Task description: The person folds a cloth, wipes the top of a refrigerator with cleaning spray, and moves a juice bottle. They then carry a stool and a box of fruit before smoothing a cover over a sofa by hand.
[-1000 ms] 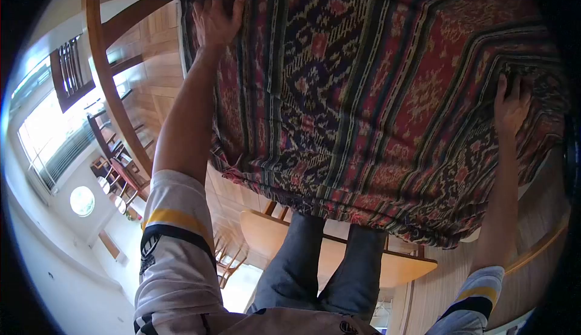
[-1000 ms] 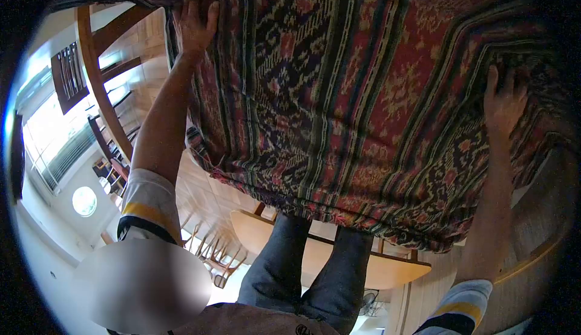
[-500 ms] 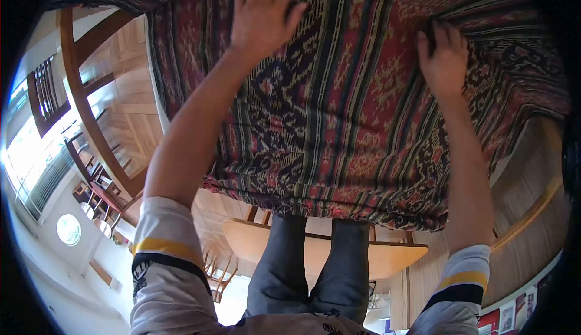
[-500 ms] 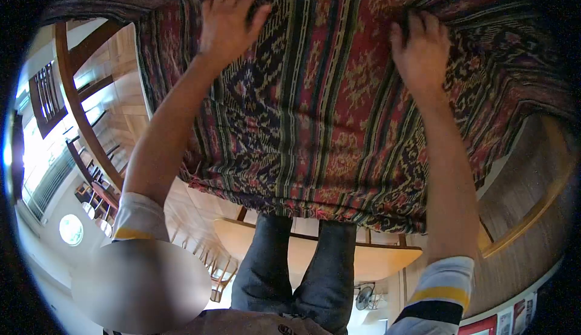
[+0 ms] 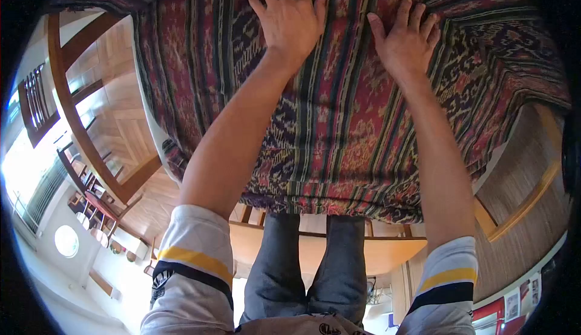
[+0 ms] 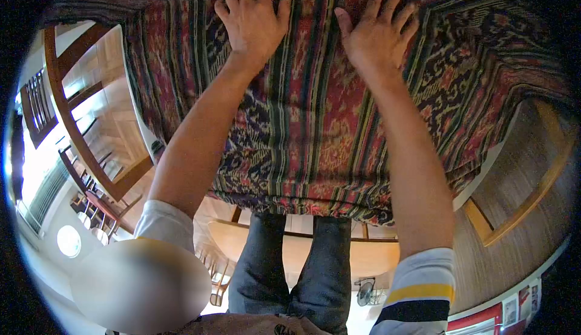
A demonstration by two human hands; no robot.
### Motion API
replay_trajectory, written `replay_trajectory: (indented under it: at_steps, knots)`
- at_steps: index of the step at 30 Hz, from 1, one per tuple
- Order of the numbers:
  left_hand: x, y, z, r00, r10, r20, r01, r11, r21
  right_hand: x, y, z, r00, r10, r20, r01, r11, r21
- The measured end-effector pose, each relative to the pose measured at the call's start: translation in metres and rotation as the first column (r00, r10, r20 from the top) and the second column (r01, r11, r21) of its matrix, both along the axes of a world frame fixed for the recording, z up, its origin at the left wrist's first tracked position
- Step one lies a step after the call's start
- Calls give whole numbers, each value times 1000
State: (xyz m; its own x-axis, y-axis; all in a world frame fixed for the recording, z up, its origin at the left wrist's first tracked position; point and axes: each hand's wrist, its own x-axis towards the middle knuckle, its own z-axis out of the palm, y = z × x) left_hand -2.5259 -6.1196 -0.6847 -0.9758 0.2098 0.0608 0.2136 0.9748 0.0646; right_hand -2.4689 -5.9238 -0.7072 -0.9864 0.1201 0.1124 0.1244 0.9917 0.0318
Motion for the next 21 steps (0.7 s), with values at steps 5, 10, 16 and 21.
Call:
replay_trajectory:
  at_steps: [5, 10, 16, 21]
  knots:
    - [-2, 17, 8, 973, 57, 225, -40, 996, -79, -10, -12, 2, 992, -98, 78, 98, 995, 1]
    - [-4, -6, -16, 989, -132, -69, 144, 964, 223, -4, 8, 14, 995, -37, -90, 30, 997, -75]
    - [-18, -44, -25, 938, -277, -207, 342, 833, 434, 0, 42, 1, 976, 79, -205, -107, 986, -131]
    - [-30, -121, -18, 963, -144, -227, 153, 988, 23, 32, 143, 36, 974, -221, 52, 224, 972, -73]
